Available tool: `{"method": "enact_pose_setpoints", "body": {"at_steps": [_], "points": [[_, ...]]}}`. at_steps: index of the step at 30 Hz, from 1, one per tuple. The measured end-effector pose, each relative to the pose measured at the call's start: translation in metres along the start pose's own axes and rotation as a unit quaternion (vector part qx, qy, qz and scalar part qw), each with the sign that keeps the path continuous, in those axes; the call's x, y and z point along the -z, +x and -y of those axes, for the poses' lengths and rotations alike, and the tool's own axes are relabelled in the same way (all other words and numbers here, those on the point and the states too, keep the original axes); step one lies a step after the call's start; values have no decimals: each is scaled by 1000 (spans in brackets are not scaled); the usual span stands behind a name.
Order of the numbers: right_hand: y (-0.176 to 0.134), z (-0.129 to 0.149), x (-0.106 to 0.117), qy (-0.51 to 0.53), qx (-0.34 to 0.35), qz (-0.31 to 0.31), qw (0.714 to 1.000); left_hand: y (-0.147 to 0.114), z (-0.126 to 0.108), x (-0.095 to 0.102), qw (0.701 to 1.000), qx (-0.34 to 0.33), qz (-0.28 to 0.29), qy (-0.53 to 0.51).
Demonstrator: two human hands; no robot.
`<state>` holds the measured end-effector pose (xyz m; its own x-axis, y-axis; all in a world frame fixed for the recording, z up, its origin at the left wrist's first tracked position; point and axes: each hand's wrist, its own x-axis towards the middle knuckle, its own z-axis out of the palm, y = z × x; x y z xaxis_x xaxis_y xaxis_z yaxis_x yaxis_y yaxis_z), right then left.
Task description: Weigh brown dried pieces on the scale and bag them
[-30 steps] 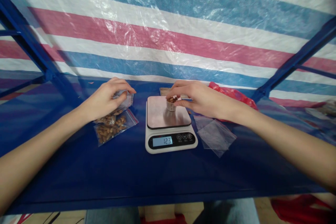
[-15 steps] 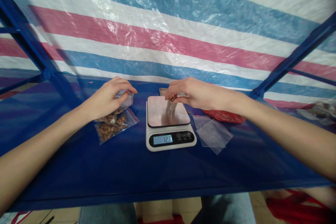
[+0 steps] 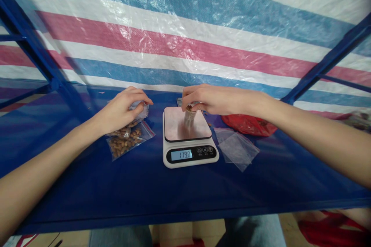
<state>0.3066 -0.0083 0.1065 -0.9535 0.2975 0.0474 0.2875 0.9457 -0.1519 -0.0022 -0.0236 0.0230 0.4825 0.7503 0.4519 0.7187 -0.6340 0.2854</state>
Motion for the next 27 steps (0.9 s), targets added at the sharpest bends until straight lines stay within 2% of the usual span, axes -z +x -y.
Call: {"method": "enact_pose_setpoints", "body": {"at_steps": [5, 14, 22, 27], "points": [[4, 0, 0, 7, -17, 31, 999, 0, -1, -1, 1000, -1, 5, 8], [4, -7, -6, -10, 14, -25, 1000, 0, 1, -2, 1000, -8, 4, 3], [7, -9, -4, -8, -2, -30, 1000, -1, -2, -2, 1000, 10, 11, -15], [0, -3, 2, 10, -33, -65, 997, -1, -15, -8, 997, 39, 41, -58]]}}
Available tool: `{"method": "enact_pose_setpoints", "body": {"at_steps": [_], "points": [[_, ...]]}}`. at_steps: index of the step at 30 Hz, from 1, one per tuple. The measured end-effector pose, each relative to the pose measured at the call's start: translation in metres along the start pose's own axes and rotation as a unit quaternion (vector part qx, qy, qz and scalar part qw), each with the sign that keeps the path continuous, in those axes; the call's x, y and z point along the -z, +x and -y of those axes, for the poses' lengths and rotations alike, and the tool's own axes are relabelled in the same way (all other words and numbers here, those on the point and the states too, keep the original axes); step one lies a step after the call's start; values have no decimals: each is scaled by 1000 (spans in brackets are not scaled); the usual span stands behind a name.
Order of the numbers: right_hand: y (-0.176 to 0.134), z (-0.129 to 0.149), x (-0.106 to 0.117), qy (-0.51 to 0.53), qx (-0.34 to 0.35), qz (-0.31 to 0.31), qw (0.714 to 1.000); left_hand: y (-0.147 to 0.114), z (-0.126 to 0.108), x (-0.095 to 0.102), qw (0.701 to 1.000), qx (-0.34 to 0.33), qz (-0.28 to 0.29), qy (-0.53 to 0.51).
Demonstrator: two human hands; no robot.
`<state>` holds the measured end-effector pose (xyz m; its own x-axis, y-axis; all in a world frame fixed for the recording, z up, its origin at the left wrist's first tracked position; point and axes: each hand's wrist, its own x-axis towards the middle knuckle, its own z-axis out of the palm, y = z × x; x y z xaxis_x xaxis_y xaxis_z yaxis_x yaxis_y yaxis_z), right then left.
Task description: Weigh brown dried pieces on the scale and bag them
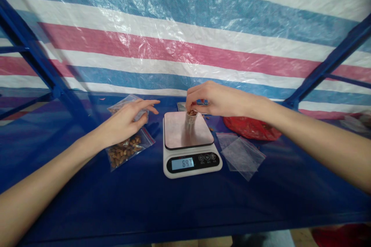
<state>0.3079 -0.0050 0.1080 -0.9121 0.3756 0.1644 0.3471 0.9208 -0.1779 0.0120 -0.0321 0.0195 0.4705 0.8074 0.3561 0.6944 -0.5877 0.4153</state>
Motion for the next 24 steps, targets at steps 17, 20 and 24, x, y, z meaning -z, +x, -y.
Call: {"method": "enact_pose_setpoints", "body": {"at_steps": [17, 20, 24], "points": [[-100, 36, -69, 180, -226, -56, 956, -2, -8, -18, 995, 37, 68, -57], [-101, 37, -69, 167, -218, -57, 960, -1, -11, -16, 996, 36, 62, -53], [-100, 32, -60, 119, -220, -111, 962, 0, -12, -14, 999, 29, 31, -28]]}}
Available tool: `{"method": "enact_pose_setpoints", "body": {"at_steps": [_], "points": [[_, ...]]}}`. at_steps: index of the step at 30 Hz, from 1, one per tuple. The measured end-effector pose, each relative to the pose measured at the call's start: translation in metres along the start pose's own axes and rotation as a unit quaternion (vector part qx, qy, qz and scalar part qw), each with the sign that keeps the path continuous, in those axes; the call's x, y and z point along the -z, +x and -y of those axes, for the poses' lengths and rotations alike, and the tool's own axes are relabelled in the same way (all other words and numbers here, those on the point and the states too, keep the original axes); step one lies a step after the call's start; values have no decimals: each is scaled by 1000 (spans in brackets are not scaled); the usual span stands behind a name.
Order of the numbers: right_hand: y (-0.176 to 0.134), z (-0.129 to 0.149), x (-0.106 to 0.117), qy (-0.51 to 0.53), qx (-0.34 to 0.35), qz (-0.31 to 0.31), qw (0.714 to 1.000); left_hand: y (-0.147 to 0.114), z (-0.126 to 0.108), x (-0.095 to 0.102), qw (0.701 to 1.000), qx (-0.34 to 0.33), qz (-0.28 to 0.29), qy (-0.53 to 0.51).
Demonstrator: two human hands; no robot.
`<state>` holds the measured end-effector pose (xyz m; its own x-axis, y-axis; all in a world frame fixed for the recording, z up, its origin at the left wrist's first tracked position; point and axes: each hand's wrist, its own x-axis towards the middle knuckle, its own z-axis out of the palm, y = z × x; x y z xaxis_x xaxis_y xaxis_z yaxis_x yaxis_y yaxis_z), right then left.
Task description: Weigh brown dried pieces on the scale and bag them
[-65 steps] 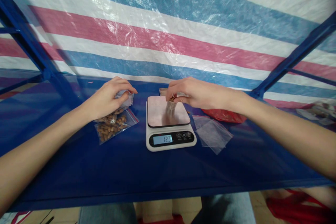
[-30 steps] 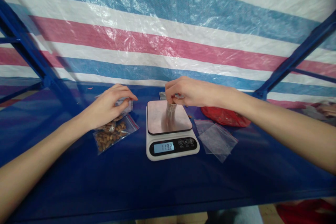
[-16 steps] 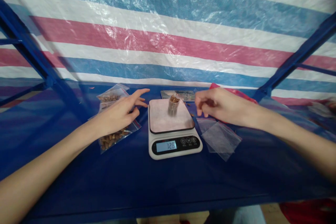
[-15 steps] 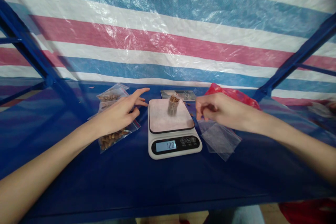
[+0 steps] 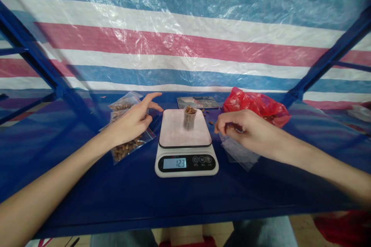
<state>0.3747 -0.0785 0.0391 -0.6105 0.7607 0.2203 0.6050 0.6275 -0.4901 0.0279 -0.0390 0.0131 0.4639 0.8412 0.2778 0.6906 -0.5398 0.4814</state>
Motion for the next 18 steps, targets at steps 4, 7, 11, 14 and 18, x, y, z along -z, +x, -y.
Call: {"method": "enact_pose_setpoints", "body": {"at_steps": [4, 7, 11, 14, 18], "points": [[19, 9, 14, -20, 22, -71, 997, 0, 3, 4, 999, 6, -17, 29], [39, 16, 17, -28, 71, -103, 992, 1, 8, 6, 999, -2, -9, 42], [58, 15, 4, -33, 99, -175, 979, 1, 13, 6, 999, -16, -7, 46], [60, 7, -10, -5, 101, -223, 969, 1, 20, 5, 998, -24, -9, 58], [54, -4, -22, 22, 103, -177, 979, 1, 31, 5, 995, -26, 9, 93]]}}
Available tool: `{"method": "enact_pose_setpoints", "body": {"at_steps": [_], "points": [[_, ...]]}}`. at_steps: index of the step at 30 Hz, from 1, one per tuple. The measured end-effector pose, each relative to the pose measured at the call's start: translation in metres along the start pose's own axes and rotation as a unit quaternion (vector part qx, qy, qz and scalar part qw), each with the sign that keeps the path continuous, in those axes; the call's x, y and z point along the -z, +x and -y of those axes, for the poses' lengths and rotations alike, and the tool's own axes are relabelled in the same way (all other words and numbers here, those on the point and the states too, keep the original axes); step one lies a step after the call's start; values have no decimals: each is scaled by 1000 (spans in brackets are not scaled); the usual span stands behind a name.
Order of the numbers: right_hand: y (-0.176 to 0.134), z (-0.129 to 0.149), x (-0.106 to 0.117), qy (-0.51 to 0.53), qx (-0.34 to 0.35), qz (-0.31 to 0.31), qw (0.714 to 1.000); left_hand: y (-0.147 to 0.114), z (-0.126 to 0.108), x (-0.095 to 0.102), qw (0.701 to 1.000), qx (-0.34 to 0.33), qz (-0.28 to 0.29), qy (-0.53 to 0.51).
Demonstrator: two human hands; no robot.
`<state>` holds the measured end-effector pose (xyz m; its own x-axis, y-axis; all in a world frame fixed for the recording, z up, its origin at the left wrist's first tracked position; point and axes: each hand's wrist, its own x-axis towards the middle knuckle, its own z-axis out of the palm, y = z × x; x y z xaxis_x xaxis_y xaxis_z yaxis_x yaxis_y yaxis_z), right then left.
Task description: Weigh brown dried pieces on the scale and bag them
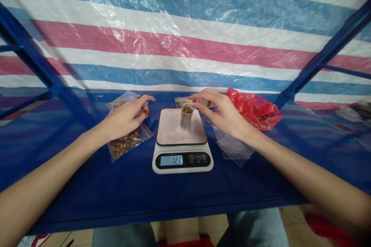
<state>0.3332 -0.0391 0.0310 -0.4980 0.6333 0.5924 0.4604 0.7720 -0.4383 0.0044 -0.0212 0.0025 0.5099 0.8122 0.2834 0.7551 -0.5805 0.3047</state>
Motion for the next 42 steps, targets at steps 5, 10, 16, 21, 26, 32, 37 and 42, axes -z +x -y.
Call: {"method": "enact_pose_setpoints", "body": {"at_steps": [5, 10, 16, 21, 26, 32, 37, 42], "points": [[-3, 0, 0, 18, 38, 60, 997, 1, 2, 0, 1000, -4, 5, 23], [0, 11, -3, 16, 40, 35, 998, 3, -4, 1, 1000, 3, 8, 17], [4, 17, -5, -54, 63, 101, 991, 2, -10, 3, 1000, -2, 13, 9], [14, 19, 3, -80, 67, 138, 985, 2, -10, 2, 1000, -9, 13, -1], [45, 27, 16, -94, 41, 254, 962, 2, -5, -1, 1000, -9, 6, -25], [77, 45, 24, -168, 47, 378, 909, 2, -3, -1, 1000, -5, 10, -22], [87, 53, 21, -235, 63, 418, 875, 2, -4, 1, 1000, -10, 5, -10], [88, 50, 25, -211, 69, 423, 879, 1, -2, 0, 1000, -12, 6, -8]]}}
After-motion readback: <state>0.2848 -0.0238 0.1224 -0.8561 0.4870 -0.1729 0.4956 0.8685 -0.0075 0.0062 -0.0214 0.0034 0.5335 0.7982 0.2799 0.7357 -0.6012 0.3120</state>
